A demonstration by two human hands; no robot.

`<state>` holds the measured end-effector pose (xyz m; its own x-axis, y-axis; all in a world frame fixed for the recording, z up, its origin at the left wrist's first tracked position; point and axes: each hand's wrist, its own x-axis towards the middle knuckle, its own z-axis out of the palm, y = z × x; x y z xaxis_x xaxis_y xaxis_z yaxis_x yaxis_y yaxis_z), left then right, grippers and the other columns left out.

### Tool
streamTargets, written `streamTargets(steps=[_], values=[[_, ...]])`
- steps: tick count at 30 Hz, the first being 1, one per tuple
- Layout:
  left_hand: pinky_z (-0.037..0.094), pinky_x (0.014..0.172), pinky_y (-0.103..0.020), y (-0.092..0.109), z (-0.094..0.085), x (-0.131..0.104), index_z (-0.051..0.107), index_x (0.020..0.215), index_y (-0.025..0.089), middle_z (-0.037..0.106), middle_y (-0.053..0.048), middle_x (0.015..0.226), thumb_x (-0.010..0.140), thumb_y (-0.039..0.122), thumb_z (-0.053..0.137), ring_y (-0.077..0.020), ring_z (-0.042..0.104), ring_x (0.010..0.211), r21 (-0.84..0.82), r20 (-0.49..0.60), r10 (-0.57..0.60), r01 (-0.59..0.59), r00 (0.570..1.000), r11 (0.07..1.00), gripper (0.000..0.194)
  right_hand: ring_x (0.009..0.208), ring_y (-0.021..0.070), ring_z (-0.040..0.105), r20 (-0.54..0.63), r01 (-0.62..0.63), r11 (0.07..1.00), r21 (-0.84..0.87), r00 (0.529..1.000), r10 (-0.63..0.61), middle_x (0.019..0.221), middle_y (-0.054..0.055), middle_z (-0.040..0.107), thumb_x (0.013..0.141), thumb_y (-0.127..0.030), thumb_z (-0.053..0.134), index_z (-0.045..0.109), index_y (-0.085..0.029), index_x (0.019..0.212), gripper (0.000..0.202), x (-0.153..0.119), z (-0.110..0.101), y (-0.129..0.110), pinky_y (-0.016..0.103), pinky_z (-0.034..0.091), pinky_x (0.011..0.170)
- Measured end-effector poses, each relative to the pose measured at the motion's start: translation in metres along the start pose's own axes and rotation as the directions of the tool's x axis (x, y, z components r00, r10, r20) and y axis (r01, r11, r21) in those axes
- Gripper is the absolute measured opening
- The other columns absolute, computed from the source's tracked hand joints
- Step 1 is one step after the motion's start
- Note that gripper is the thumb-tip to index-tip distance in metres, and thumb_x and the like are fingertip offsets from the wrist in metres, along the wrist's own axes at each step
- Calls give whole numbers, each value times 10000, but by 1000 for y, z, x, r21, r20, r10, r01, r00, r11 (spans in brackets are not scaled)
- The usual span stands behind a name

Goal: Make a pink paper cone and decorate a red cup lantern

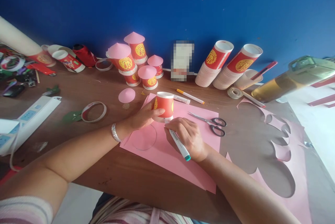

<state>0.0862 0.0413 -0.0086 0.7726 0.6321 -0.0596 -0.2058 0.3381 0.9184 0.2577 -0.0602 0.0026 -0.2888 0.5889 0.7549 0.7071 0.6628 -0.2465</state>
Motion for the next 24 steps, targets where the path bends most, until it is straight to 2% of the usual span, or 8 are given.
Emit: streamTargets(steps=[8,14,18,24], values=[[515,851,-321,-4,-4,0,587,1143,180,623,-61,1036,886,372,713,-183,601,967,69,-18,25,-24,1000,997,344,566,104,589,36,-31,999,34,999,30,717,-10,641,872,-7,583,564,-203,933,206,-1,-1,-4,220,456,529],[512,813,-305,-7,-7,0,586,1079,181,633,-57,1017,906,384,698,-171,617,922,60,17,28,-29,999,998,289,567,117,597,52,-47,997,68,998,43,723,-10,651,864,-21,566,571,-215,939,208,1,-2,-5,233,467,527],[512,829,-299,-9,-8,2,593,1121,187,627,-58,1046,912,392,693,-170,607,947,47,11,51,-52,999,998,310,569,117,591,16,-38,998,49,999,37,719,-9,642,868,-12,568,569,-219,964,228,1,-3,-5,238,482,532],[523,929,-366,-13,-9,1,600,1216,220,636,-74,1136,924,425,675,-215,608,1070,32,9,29,-29,1000,999,364,621,128,632,-29,-30,999,31,999,31,762,0,662,873,-38,610,570,-218,1010,229,-2,-2,-3,242,517,564]])
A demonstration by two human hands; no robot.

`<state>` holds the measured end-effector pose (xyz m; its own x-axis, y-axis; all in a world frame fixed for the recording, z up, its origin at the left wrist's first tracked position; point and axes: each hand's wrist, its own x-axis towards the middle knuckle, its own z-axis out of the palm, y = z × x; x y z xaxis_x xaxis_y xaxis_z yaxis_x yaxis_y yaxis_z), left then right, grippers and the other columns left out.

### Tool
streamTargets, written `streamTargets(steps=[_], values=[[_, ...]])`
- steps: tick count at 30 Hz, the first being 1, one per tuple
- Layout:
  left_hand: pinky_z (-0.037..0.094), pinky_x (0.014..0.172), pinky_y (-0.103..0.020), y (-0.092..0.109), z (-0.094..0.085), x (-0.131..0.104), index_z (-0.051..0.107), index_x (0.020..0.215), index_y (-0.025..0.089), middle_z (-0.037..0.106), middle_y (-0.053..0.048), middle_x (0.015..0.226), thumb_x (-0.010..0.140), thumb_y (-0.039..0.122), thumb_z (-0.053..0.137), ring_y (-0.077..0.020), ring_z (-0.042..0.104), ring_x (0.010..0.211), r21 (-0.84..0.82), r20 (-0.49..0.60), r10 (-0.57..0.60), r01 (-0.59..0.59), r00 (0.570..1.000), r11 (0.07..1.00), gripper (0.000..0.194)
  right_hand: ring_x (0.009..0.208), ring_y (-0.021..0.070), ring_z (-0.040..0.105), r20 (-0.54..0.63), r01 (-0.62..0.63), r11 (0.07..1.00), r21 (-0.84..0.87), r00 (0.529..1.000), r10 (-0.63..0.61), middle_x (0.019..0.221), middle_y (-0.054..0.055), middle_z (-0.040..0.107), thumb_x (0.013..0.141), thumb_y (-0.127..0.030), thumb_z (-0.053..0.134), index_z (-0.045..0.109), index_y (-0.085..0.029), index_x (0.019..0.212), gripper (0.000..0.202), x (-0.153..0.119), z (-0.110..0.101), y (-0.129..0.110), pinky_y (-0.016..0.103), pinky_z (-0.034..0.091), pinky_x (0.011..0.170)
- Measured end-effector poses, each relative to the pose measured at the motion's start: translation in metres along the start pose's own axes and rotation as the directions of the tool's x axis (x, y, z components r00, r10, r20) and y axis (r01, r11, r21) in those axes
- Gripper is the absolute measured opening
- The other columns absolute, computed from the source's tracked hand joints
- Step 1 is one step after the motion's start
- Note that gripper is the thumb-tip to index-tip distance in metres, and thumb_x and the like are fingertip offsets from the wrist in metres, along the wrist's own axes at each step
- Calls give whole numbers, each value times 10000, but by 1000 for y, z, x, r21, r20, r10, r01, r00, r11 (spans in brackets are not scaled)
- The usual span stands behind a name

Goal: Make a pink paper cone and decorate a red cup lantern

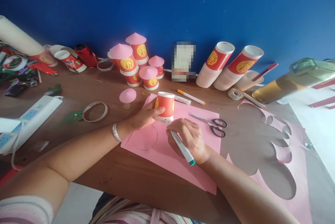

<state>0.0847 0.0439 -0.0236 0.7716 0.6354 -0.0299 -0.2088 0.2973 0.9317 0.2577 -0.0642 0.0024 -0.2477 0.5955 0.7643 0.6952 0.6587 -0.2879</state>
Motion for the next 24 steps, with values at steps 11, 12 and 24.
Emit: streamTargets(steps=[11,12,24], values=[[529,997,-442,3,1,-2,574,1274,247,612,-70,1197,928,428,673,-237,588,1151,7,-10,-28,28,1000,1000,403,615,132,651,-10,40,998,-48,999,-41,770,2,681,864,-35,644,596,-216,1050,265,-2,2,5,249,535,564],[532,994,-442,3,1,-2,575,1274,246,614,-72,1196,922,431,681,-238,591,1149,0,-7,-30,30,1000,1000,411,615,133,651,-9,41,998,-50,999,-41,771,3,682,864,-35,644,595,-217,1054,268,-2,2,5,250,536,564],[530,973,-416,6,3,-3,589,1229,226,621,-74,1152,920,442,679,-227,597,1108,42,-11,-18,18,1000,999,388,603,122,636,7,47,998,-50,999,-47,759,5,670,871,-25,631,594,-209,993,224,1,2,3,239,524,550]])
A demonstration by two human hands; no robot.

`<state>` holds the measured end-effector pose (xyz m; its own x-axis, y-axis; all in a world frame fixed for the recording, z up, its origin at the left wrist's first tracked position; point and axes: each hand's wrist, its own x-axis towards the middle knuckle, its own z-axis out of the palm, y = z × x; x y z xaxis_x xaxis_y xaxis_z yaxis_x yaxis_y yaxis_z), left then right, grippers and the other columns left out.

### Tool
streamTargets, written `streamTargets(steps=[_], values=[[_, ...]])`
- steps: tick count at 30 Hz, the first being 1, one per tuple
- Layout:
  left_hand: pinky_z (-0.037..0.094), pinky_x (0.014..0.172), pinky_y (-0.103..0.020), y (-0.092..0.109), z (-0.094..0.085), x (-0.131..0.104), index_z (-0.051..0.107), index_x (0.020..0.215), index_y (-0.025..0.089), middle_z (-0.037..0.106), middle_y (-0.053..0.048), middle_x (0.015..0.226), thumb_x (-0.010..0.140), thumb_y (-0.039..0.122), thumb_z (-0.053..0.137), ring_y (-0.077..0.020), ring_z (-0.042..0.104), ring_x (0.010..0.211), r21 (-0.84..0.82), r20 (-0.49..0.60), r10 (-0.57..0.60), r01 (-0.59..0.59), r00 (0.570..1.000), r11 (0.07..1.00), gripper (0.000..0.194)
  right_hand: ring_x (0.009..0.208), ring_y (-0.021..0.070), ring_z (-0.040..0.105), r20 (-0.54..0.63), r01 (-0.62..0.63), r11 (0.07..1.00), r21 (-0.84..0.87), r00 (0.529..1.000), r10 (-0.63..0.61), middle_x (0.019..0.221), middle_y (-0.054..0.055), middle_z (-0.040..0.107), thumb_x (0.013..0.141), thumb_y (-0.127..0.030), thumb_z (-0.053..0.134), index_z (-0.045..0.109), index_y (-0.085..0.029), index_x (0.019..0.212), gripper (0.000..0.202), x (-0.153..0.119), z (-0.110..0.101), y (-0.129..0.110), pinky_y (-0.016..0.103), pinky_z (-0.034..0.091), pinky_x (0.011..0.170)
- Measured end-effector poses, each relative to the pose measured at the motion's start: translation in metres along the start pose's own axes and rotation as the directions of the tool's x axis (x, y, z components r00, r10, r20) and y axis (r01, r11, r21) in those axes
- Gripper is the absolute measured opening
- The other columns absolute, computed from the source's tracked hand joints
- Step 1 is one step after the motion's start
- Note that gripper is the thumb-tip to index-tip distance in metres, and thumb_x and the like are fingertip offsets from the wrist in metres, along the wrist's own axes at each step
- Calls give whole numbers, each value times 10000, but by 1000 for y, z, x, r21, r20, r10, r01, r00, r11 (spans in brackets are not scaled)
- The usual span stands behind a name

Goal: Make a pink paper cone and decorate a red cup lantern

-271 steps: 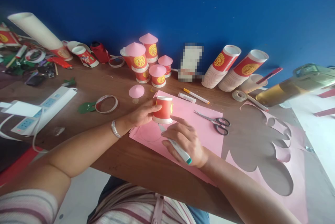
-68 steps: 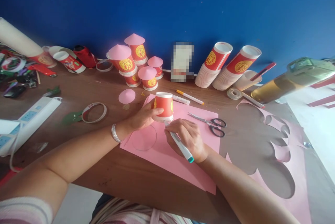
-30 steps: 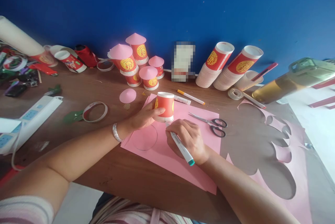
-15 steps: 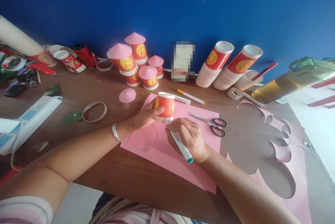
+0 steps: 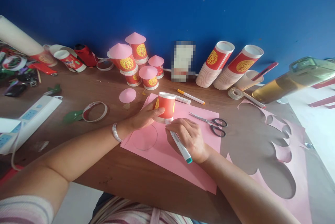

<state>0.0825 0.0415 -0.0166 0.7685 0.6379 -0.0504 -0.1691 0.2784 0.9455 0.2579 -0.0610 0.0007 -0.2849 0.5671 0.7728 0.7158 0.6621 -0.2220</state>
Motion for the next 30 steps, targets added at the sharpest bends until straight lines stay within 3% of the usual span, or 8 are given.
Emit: streamTargets(steps=[30], values=[[525,942,-381,2,1,0,579,1234,211,621,-75,1138,906,442,694,-216,593,1083,17,-9,-9,9,1000,1000,418,625,133,650,35,-8,999,32,999,7,781,11,694,860,-25,609,601,-210,1003,234,-4,0,0,246,536,574]])
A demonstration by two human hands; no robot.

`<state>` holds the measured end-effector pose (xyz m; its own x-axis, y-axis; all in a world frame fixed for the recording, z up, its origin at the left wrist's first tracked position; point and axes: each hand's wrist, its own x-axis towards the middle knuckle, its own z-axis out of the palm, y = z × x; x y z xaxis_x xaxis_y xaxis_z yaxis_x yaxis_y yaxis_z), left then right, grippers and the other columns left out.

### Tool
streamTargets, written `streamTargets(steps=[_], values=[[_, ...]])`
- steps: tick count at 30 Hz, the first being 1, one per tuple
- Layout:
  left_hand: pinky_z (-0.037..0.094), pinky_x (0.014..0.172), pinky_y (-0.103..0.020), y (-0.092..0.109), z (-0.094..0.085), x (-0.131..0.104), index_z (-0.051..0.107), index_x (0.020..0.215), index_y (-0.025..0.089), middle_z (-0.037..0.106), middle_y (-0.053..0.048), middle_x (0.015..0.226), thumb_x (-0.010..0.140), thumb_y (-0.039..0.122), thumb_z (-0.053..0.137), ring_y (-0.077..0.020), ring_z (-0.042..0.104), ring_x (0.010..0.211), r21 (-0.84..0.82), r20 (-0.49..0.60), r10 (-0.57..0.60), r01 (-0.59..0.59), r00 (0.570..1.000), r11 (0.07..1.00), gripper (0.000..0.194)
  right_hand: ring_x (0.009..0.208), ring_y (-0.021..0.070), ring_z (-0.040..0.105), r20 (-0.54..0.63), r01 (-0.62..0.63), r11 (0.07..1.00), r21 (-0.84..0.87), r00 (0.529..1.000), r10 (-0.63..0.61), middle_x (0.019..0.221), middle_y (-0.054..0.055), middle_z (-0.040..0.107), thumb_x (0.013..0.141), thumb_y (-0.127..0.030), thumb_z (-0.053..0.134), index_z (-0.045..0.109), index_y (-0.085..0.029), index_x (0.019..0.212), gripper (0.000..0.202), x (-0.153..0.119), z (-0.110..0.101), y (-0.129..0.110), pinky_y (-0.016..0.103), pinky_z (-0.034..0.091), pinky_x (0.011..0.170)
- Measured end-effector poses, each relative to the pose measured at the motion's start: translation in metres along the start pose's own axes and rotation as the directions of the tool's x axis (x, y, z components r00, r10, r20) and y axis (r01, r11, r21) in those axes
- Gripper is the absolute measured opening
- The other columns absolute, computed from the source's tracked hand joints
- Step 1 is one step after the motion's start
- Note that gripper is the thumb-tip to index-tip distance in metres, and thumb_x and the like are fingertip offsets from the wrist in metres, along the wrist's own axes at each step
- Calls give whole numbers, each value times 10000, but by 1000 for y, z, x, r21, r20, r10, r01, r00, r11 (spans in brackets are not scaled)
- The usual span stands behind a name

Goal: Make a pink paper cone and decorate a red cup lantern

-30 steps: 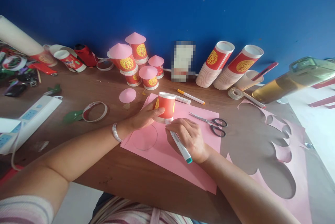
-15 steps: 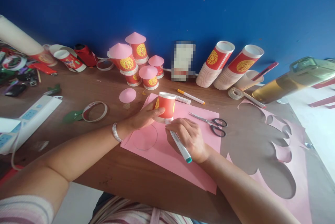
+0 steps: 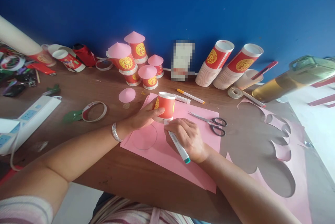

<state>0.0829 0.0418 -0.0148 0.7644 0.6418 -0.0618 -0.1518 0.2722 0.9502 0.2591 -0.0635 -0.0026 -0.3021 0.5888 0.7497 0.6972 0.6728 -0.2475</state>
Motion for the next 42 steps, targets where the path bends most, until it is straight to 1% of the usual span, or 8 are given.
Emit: streamTargets(steps=[4,7,12,18,24,29,33,42], values=[[528,944,-393,2,1,0,587,1223,202,641,-84,1133,895,448,704,-225,603,1077,22,0,2,-2,1000,1000,426,658,145,667,7,9,1000,1,1000,-9,815,31,709,870,-42,621,611,-204,1012,216,-1,0,1,261,552,597],[543,926,-406,3,2,0,585,1248,209,652,-93,1152,887,451,714,-244,620,1087,4,13,-11,11,1000,1000,453,673,151,674,11,20,1000,10,1000,-20,824,43,709,878,-44,631,614,-192,1011,200,-1,0,1,266,555,607],[548,944,-418,4,2,-1,588,1263,206,663,-110,1191,885,430,723,-263,636,1110,-19,28,-16,17,999,1000,460,675,149,666,13,22,1000,13,1000,-23,837,41,705,886,-31,621,606,-192,1062,240,1,-2,2,267,548,608],[572,908,-409,1,0,-1,590,1182,213,650,-73,1097,897,403,719,-239,646,1068,-63,55,-31,34,998,997,365,655,144,645,6,24,1000,15,1000,-24,810,33,688,863,-2,627,593,-189,1054,269,5,-3,1,256,527,593],[563,962,-461,-1,-1,-1,566,1219,229,647,-66,1104,909,408,708,-241,665,1065,-78,64,-43,48,997,996,385,637,135,637,-9,-6,1000,-19,1000,6,800,19,688,883,-28,614,587,-198,1016,218,3,-3,2,258,518,595],[567,961,-457,1,0,-1,591,1161,204,656,-68,1075,905,412,710,-229,664,1037,-90,57,-22,28,998,996,350,625,131,631,-11,5,999,-34,1000,-5,777,13,670,888,-28,600,584,-202,997,206,4,-4,3,256,517,573],[574,962,-482,1,0,-1,605,1152,202,657,-80,1115,910,410,704,-240,676,1040,-96,52,-32,37,998,995,333,615,127,613,-28,13,999,-50,1000,-15,771,14,665,879,-18,604,575,-207,1016,235,5,-3,2,258,521,567],[580,937,-449,-4,-3,0,616,1176,212,664,-86,1120,933,387,682,-230,678,1024,-111,80,-4,13,997,994,306,602,119,597,-19,1,999,-51,1000,-2,746,-3,646,882,-21,585,567,-217,1003,231,6,-3,1,257,516,573]])
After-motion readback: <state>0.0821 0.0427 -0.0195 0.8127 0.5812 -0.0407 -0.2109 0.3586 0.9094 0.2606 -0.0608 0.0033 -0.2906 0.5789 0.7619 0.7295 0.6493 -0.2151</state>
